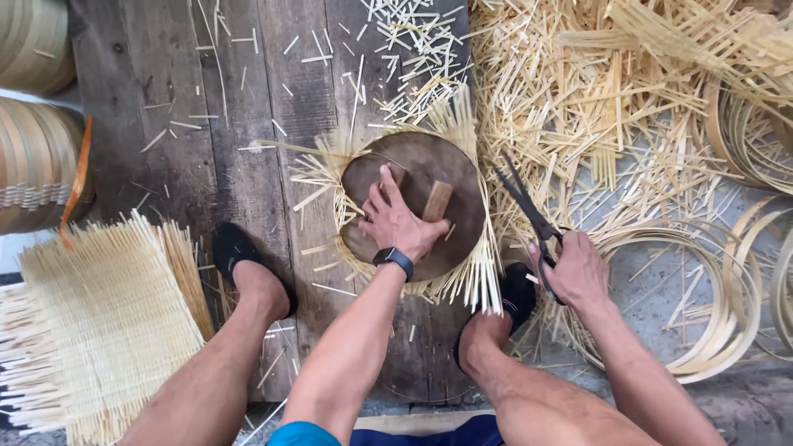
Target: Weaving bamboo strips into a mat and fitting it into circular wooden frames for steamer or basket construction.
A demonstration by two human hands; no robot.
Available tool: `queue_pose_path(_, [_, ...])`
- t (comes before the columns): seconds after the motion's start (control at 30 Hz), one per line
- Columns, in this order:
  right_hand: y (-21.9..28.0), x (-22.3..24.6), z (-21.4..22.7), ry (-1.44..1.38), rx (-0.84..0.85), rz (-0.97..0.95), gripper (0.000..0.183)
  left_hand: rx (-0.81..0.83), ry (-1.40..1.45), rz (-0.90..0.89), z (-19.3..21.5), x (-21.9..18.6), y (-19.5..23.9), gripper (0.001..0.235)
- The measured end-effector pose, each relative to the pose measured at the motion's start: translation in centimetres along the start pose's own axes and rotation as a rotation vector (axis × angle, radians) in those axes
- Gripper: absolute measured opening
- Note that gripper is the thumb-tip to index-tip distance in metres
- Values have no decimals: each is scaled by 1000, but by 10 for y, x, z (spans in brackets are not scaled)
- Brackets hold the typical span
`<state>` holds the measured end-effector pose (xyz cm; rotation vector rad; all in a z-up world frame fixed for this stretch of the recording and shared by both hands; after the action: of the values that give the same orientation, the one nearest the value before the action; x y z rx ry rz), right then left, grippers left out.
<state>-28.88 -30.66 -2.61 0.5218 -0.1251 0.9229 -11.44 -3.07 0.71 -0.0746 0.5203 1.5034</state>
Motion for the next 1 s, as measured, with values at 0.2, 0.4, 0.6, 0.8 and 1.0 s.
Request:
queue_pose_path(0.2, [-52, 40, -11, 243, -184, 224, 66, -60, -35, 92, 2, 5, -3, 153])
queue_pose_path(0.4, [-86, 28, -15, 447, 147, 110, 41, -4, -75, 60, -1, 8, -3, 157])
queue_pose_path(0.6, [-108, 41, -8, 581, -37, 301, 55, 22, -110, -52, -1, 1, -1, 157])
queue_pose_path(0.8, [-119, 64, -12, 535, -217, 417, 47, 48, -114, -67, 5, 10, -2, 160])
queue_pose_path(1.0, [-112, 9, -40, 475, 15, 351, 42, 155, -132, -324, 2, 0, 4, 157])
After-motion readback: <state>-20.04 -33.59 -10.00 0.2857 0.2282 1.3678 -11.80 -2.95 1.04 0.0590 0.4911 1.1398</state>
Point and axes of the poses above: each hand's wrist, its own y-axis away from the middle knuckle, its own z-axis out of the back of the hand, x = y × z, the point moved 8 cm from there along -y, towards the middle knuckle, and after that the axes turned 8 degrees about -x, right-handed, at the moved point
